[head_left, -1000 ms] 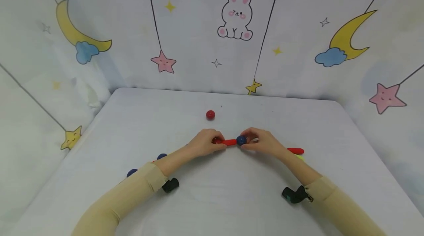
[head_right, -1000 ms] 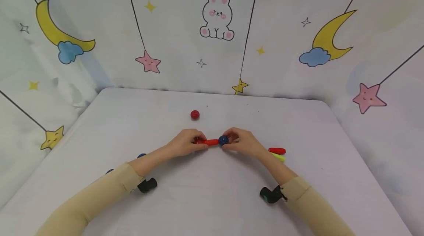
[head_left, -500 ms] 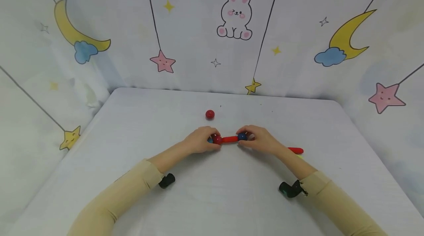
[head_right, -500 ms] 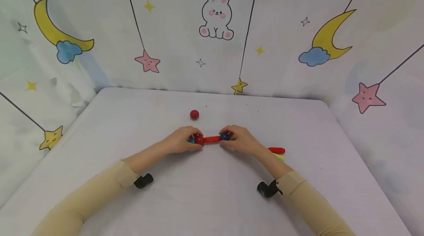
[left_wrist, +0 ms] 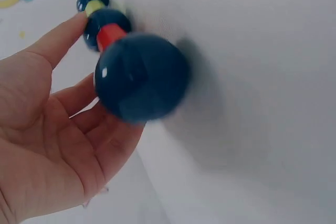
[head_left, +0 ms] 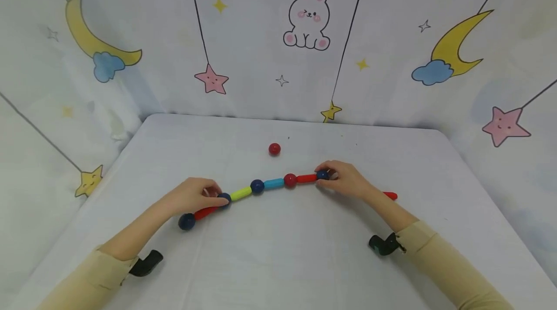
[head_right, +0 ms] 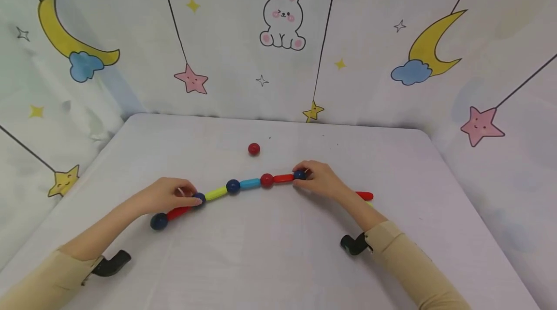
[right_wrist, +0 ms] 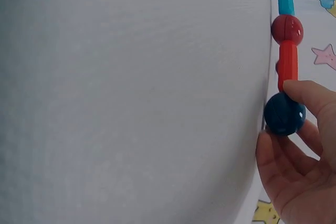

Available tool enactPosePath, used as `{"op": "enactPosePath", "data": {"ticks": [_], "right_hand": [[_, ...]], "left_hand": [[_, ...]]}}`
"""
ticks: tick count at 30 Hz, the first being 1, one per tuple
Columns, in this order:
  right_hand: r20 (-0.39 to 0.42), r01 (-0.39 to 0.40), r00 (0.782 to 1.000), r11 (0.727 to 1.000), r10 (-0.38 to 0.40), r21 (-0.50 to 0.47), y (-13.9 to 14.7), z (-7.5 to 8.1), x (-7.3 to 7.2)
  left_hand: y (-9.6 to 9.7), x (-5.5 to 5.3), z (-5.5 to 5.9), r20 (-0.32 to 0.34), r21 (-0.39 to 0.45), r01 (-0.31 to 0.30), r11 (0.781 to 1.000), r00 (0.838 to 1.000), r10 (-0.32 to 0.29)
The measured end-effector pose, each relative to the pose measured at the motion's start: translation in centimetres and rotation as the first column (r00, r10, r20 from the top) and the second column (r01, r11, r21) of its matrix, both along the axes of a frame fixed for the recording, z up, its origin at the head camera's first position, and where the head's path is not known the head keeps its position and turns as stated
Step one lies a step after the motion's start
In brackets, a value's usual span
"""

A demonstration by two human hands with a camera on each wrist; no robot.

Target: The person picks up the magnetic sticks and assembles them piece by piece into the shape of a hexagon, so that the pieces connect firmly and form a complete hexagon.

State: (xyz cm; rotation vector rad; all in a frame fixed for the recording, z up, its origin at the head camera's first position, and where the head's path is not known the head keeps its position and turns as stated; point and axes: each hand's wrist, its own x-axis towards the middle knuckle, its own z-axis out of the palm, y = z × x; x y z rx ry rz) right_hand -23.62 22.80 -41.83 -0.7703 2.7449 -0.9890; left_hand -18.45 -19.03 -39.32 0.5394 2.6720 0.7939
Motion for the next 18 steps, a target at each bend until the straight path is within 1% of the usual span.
{"op": "enactPosePath", "data": {"ticks": [3, 5, 7, 11, 13, 15, 18], "right_hand": [[-0.005, 0.007, 1.000, 1.000, -0.007, 0.001, -0.1, -0.1, 0.0], [-0.014, 0.011, 1.000, 1.000, -0.011, -0.001, 0.0, 0.0, -0.1], [-0.020, 0.020, 1.000, 1.000, -0.020, -0.001, 0.0, 0.0, -0.1], [-0.032, 0.044, 0.999, 0.999, -0.043, 0.006, -0.2, 0.0, 0.0], [-0.040, 0.053, 0.998, 0.998, -0.053, 0.015, -0.3, -0.1, 0.0], [-0.053, 0.056, 0.997, 0.998, -0.054, 0.024, -0.4, -0.2, 0.1], [-0.076, 0.054, 0.996, 0.998, -0.051, 0.034, -0.6, -0.3, 0.2]], "left_hand": [[-1.8, 1.2, 0.2, 0.017, -0.015, -0.016, 1.000, 1.000, 0.016], [-2.4, 1.7, 0.3, 0.022, -0.015, -0.018, 1.000, 1.000, 0.018], [-2.7, 2.0, 0.3, 0.024, -0.004, -0.022, 1.000, 0.999, 0.022], [-2.3, 2.1, -0.1, 0.010, 0.041, -0.023, 0.999, 1.000, 0.023], [-1.9, 2.1, -0.4, 0.015, 0.068, -0.037, 0.997, 0.999, 0.036], [-1.4, 2.2, -0.7, 0.046, 0.103, -0.060, 0.993, 0.997, 0.056], [-0.5, 2.5, -1.3, 0.132, 0.170, -0.128, 0.977, 0.986, 0.106]]}}
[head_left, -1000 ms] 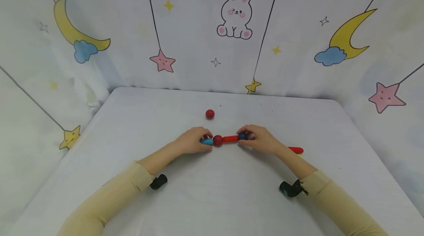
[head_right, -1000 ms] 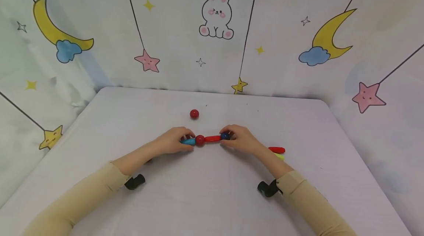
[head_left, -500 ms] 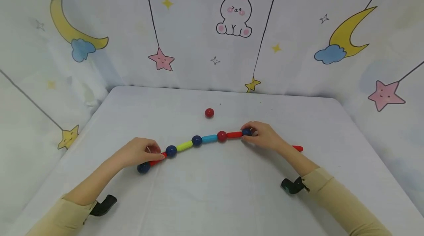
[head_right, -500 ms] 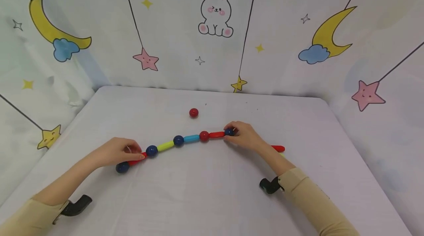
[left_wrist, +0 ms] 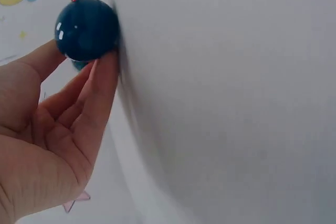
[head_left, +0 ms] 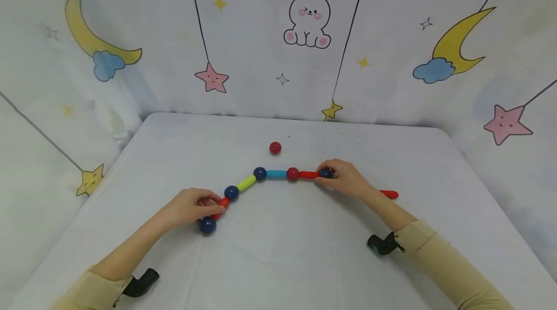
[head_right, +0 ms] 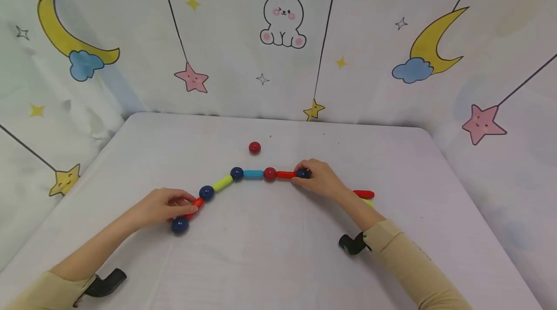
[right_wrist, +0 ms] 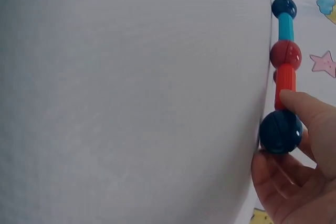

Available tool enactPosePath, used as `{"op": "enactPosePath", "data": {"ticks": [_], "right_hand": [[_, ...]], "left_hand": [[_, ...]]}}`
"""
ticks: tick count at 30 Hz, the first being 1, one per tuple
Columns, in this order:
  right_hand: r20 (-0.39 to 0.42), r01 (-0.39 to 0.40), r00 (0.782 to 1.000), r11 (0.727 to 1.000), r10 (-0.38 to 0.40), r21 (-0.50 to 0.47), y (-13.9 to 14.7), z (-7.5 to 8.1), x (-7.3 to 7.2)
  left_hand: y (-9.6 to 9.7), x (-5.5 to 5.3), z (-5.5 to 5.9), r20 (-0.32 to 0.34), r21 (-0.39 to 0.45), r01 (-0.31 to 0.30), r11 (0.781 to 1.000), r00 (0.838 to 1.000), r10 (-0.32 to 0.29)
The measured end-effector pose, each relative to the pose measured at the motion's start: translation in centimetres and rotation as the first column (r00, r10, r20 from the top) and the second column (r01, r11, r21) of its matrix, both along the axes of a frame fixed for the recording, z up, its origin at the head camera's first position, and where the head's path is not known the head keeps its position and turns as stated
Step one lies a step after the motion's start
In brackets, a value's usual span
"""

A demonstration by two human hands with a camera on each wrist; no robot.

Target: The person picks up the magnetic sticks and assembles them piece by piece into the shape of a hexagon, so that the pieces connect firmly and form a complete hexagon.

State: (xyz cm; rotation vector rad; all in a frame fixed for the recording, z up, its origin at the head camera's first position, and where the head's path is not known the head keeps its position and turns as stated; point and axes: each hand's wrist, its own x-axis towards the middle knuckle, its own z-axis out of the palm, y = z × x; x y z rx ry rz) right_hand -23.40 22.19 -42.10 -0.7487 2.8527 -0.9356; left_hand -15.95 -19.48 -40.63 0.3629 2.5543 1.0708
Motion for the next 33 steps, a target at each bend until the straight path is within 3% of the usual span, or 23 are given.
{"op": "enactPosePath", "data": {"ticks": [4, 9, 12, 13, 15, 17, 18, 19, 20, 21, 23, 25, 26, 27, 28, 29, 30, 33], "right_hand": [[-0.011, -0.007, 1.000, 1.000, 0.007, 0.011, -0.3, 0.1, 0.2], [-0.003, 0.002, 1.000, 1.000, -0.002, 0.021, -0.8, 0.1, 0.4], [-0.002, 0.003, 1.000, 1.000, -0.003, 0.030, -1.0, 0.1, 0.4], [0.002, 0.007, 1.000, 1.000, -0.007, 0.030, -1.1, 0.1, 0.4], [0.007, 0.010, 1.000, 0.999, -0.010, 0.034, -1.1, 0.2, 0.4], [0.011, 0.011, 1.000, 0.999, -0.012, 0.035, -1.2, 0.2, 0.5], [0.012, 0.011, 1.000, 0.999, -0.011, 0.033, -1.2, 0.2, 0.5], [0.013, 0.010, 1.000, 0.999, -0.011, 0.032, -1.2, 0.2, 0.5], [0.013, 0.008, 1.000, 0.999, -0.009, 0.031, -1.1, 0.2, 0.5], [0.011, 0.006, 1.000, 1.000, -0.006, 0.029, -1.1, 0.2, 0.5], [0.007, -0.002, 1.000, 1.000, 0.001, 0.024, -1.0, 0.2, 0.4], [0.003, -0.006, 1.000, 1.000, 0.006, 0.023, -1.0, 0.2, 0.4], [0.001, -0.007, 1.000, 1.000, 0.007, 0.021, -1.0, 0.2, 0.4], [-0.002, -0.008, 1.000, 1.000, 0.008, 0.020, -1.0, 0.2, 0.4], [-0.005, -0.012, 1.000, 1.000, 0.012, 0.020, -0.9, 0.2, 0.3], [-0.008, -0.014, 1.000, 1.000, 0.014, 0.022, -0.9, 0.2, 0.3], [-0.011, -0.017, 1.000, 1.000, 0.018, 0.022, -0.9, 0.2, 0.3], [-0.012, -0.015, 1.000, 1.000, 0.016, 0.023, -0.9, 0.2, 0.2]], "left_hand": [[1.6, 0.7, -0.6, 0.126, 0.098, -0.115, 0.988, 0.987, 0.102], [3.8, 1.8, -1.0, 0.204, 0.168, -0.246, 0.955, 0.956, 0.211], [4.8, 2.5, -1.1, 0.222, 0.237, -0.275, 0.932, 0.949, 0.224], [5.0, 2.7, -1.0, 0.208, 0.259, -0.259, 0.930, 0.956, 0.208], [5.4, 3.0, -0.9, 0.106, 0.263, -0.186, 0.947, 0.981, 0.164], [5.2, 3.0, -0.8, -0.073, 0.187, -0.047, 0.981, 0.995, 0.061], [5.0, 3.0, -0.6, -0.165, 0.112, 0.036, 0.993, 0.986, -0.017], [4.7, 2.7, -0.4, -0.256, 0.026, 0.122, 0.992, 0.960, -0.112], [4.4, 2.5, -0.3, -0.335, -0.065, 0.204, 0.977, 0.918, -0.214], [4.1, 2.1, -0.2, -0.387, -0.141, 0.286, 0.948, 0.865, -0.318], [3.4, 1.5, 0.0, -0.448, -0.265, 0.418, 0.869, 0.744, -0.495], [3.1, 0.8, 0.0, -0.484, -0.336, 0.498, 0.799, 0.637, -0.600], [3.1, 0.6, -0.1, -0.500, -0.360, 0.512, 0.780, 0.599, -0.625], [3.2, 0.4, -0.2, -0.514, -0.374, 0.518, 0.770, 0.575, -0.636], [3.3, 0.3, -0.4, -0.524, -0.378, 0.519, 0.767, 0.563, -0.639], [3.5, 0.2, -0.5, -0.526, -0.375, 0.519, 0.768, 0.563, -0.637], [3.7, 0.1, -0.6, -0.528, -0.367, 0.515, 0.775, 0.571, -0.629], [4.2, 0.2, -0.6, -0.525, -0.340, 0.484, 0.806, 0.614, -0.590]]}}
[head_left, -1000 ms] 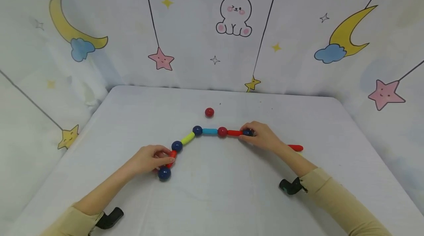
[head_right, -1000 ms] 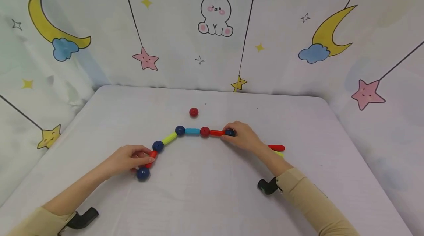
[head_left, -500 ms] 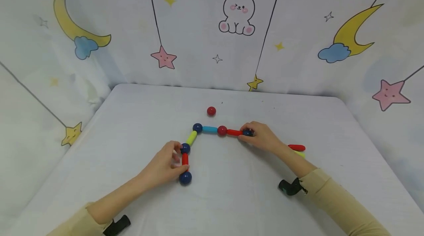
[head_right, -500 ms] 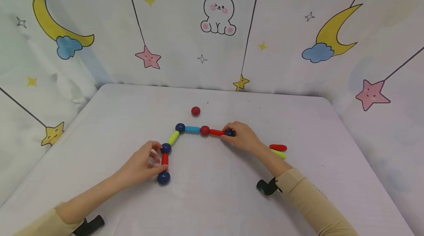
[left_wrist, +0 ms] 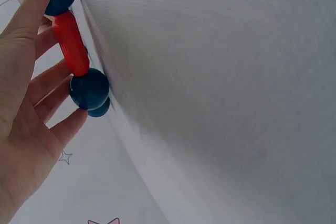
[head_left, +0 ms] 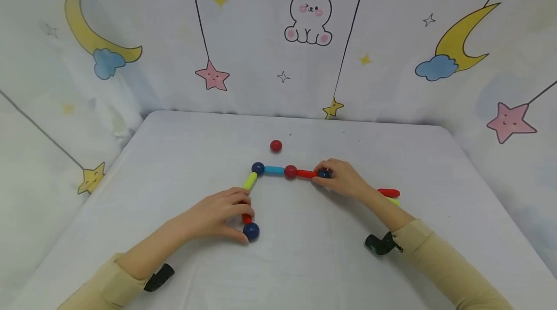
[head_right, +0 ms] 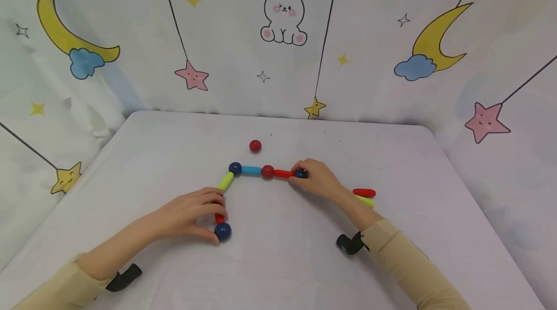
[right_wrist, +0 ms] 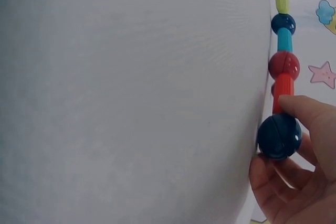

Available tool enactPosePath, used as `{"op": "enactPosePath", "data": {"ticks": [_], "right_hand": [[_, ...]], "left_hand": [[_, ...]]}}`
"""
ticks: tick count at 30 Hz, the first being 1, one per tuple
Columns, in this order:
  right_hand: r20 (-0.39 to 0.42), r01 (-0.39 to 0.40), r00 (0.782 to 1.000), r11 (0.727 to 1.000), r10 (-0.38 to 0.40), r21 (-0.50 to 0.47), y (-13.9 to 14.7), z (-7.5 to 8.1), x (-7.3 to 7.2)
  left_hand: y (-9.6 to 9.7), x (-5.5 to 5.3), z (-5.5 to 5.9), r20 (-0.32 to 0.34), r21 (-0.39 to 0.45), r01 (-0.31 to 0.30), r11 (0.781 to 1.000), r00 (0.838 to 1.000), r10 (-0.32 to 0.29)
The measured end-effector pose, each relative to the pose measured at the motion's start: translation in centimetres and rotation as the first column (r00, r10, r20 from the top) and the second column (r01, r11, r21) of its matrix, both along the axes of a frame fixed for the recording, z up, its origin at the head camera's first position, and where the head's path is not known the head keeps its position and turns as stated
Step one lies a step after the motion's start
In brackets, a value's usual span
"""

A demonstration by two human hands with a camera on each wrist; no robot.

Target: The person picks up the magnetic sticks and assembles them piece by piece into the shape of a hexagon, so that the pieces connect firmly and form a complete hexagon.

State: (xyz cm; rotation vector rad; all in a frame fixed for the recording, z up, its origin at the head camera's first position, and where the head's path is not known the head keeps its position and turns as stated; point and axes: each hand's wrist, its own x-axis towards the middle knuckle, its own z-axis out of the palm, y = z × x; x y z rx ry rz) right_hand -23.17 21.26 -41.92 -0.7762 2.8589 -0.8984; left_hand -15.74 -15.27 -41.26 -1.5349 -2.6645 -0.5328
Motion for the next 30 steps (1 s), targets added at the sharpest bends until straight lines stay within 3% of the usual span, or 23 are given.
{"op": "enactPosePath", "data": {"ticks": [7, 12, 19, 30], "right_hand": [[-0.012, 0.010, 1.000, 1.000, -0.009, 0.004, -0.3, -0.1, -0.3], [-0.021, 0.022, 1.000, 1.000, -0.022, -0.002, -0.7, 0.2, -0.3], [-0.023, 0.049, 0.999, 0.999, -0.049, 0.016, -1.1, 0.2, -0.4], [0.044, 0.102, 0.994, 0.994, -0.103, 0.034, -1.5, 0.2, -0.6]], "left_hand": [[0.9, 0.5, 0.3, -0.005, 0.033, -0.080, 0.996, 0.997, 0.080], [1.1, 0.8, 0.6, 0.044, 0.004, -0.118, 0.993, 0.992, 0.118], [1.2, 1.0, 0.8, 0.063, -0.035, -0.137, 0.990, 0.988, 0.139], [1.3, 1.1, 0.8, 0.051, -0.061, -0.157, 0.986, 0.986, 0.160]]}}
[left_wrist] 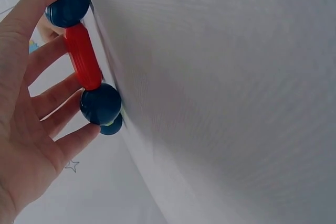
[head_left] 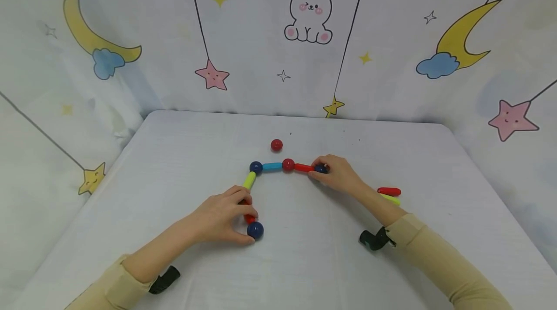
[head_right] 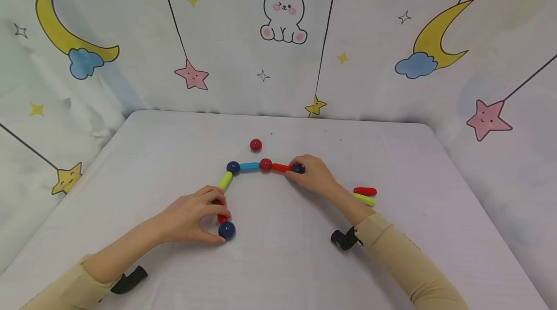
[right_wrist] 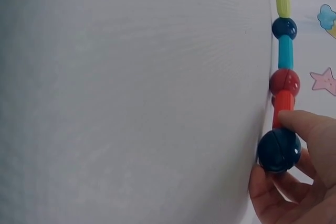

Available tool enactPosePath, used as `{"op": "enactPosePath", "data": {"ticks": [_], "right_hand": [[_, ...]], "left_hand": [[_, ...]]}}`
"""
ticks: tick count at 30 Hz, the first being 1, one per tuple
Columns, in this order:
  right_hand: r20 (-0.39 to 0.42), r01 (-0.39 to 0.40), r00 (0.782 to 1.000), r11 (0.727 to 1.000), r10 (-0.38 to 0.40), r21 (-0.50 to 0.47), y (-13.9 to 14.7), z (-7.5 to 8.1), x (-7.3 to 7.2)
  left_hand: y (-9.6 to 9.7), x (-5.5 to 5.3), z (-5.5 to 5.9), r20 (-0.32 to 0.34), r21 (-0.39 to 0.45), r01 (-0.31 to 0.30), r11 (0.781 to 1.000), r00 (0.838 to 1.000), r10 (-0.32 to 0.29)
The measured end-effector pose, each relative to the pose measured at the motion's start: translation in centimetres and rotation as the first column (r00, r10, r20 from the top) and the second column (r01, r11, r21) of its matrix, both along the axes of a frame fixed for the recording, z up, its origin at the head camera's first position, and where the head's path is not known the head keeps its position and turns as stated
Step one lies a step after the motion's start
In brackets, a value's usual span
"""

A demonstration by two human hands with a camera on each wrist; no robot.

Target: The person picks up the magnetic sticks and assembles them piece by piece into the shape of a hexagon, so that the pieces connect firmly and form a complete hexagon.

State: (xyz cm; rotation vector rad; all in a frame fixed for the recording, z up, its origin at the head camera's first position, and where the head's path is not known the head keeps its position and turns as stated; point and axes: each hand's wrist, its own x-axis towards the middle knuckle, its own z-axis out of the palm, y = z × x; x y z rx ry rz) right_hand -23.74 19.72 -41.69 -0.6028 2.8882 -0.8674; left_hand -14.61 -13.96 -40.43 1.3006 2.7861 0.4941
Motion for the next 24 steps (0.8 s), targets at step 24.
{"op": "enactPosePath", "data": {"ticks": [24], "right_hand": [[0.028, 0.023, 0.999, 1.000, -0.023, -0.014, -0.1, 0.1, 0.2]], "left_hand": [[0.5, -0.1, -1.0, -0.045, 0.074, -0.031, 0.997, 0.998, 0.035]]}}
